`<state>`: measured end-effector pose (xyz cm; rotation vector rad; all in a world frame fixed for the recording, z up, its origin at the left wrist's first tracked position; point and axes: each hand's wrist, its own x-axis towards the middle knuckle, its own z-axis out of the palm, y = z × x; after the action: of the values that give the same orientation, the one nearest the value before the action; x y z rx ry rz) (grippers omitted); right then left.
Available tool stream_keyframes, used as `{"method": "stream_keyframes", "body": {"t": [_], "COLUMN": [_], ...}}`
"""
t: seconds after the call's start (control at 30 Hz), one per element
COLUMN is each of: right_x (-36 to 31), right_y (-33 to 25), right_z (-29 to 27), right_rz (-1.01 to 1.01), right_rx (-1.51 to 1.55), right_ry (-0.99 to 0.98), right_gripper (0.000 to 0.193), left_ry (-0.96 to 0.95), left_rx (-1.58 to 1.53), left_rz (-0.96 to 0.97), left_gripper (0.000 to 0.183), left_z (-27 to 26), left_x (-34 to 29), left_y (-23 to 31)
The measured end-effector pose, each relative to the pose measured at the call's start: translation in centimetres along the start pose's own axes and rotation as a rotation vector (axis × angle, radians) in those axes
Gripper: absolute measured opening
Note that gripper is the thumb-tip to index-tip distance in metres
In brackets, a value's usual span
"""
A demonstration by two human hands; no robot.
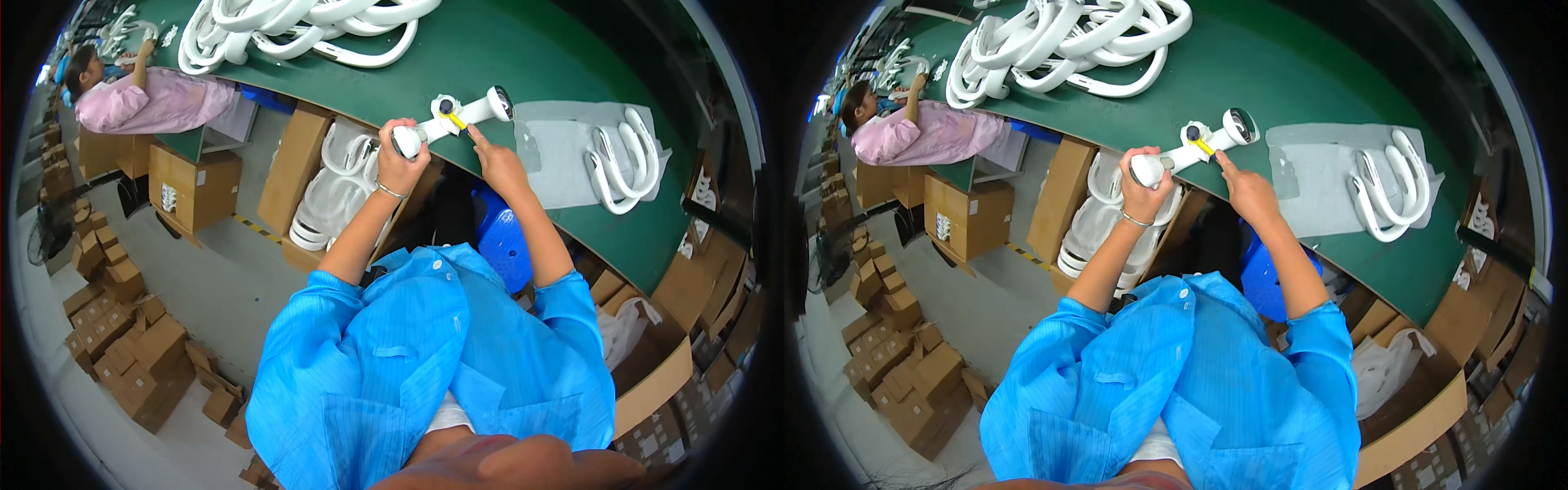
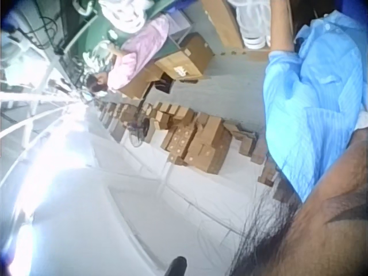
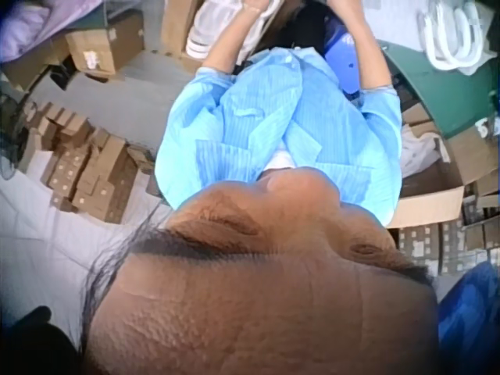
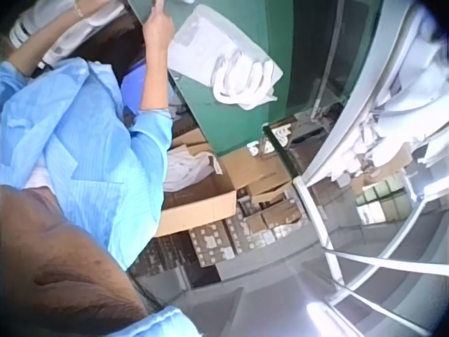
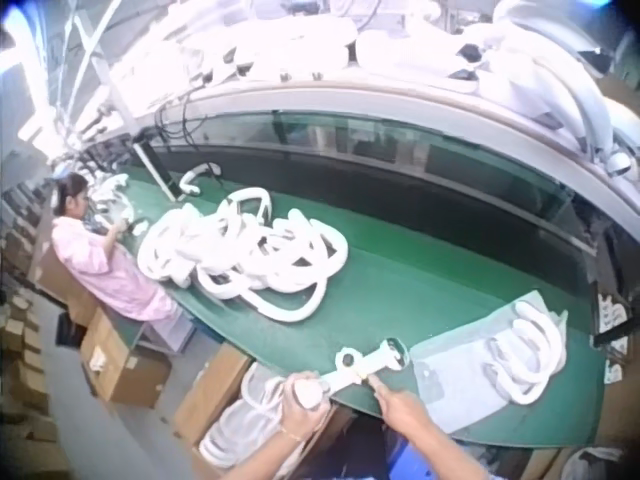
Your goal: Insert small plastic components and assemble sections of white plastic neck massagers at a factory workstation.
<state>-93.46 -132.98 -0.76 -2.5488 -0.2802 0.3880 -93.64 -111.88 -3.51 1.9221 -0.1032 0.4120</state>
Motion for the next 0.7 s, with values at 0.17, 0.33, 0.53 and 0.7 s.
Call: {"method": "stream_keyframes", "body": {"t": [0.17, 0.33, 0.53, 0.7], "right_x": [-1.2, -2.2, -4.3, -10.0], "right_y": [1.2, 1.2, 3.5, 4.7], "right_z": [1.6, 1.5, 2.6, -0.2], "right_rz": [-0.056, -0.086, -0.084, 0.169], "right_rx": [0.074, 0.07, 0.167, 0.396], "right_ry": [0.156, 0.186, 0.247, 0.357], "right_gripper": [0.049, 0.048, 0.051, 0.052], "left_ry": [-0.008, 0.018, 0.05, -0.006], "left_rx": [-0.024, 0.003, -0.025, -0.153], "left_rz": [-0.074, -0.076, -0.211, -0.382], "left_gripper": [0.062, 0.062, 0.057, 0.054], "left_z": [0.0, 0.5, 0.8, 5.7], "left_x": [0.5, 1.0, 1.6, 2.2], "left_y": [0.8, 1.1, 1.8, 3.6]}}
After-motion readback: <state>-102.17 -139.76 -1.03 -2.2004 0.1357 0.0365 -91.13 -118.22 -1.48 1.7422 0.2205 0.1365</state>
